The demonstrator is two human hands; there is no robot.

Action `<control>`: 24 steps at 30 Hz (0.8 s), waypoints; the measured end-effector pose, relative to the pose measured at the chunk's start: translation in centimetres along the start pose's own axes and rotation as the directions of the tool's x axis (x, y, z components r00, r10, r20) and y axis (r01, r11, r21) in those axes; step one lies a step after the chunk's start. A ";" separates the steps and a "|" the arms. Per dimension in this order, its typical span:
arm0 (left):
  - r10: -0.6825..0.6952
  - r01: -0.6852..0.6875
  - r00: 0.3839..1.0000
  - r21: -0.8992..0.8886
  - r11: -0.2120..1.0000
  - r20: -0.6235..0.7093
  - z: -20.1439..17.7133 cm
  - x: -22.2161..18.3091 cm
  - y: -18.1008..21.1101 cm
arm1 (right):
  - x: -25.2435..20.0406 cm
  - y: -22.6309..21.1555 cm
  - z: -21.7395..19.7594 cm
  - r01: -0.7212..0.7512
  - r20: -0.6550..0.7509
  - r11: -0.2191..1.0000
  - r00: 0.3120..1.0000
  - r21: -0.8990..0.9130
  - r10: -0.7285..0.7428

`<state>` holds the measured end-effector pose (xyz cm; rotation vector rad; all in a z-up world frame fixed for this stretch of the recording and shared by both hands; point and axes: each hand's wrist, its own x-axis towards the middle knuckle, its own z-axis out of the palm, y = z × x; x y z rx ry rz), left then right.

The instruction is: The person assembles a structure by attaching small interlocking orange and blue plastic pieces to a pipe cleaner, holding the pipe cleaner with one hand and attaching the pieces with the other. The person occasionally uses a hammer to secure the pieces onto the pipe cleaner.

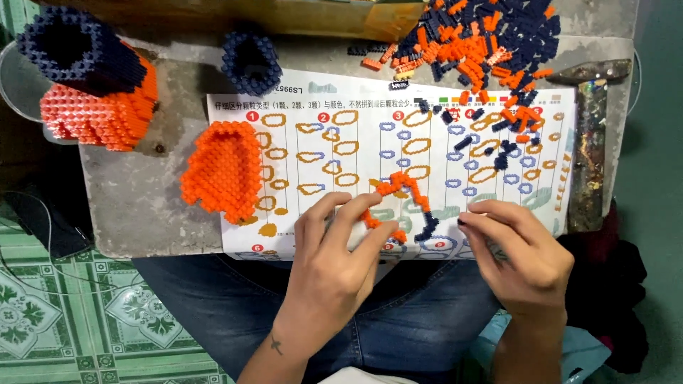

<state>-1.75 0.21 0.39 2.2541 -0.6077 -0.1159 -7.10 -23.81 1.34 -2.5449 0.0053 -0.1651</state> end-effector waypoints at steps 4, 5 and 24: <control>0.039 -0.036 0.999 -0.064 0.997 0.035 0.6 0.2 -0.2 | -0.5 0.4 0.6 0.138 0.022 0.989 0.990 0.054 -0.139; 0.047 -0.046 0.999 -0.060 0.997 0.019 0.8 0.3 -0.3 | -0.1 -0.7 0.6 0.149 0.024 0.986 0.988 0.069 -0.151; 0.036 -0.039 0.999 -0.098 0.994 -0.031 1.1 0.7 -0.4 | 1.1 -3.6 1.5 0.070 0.158 0.991 0.984 0.117 -0.088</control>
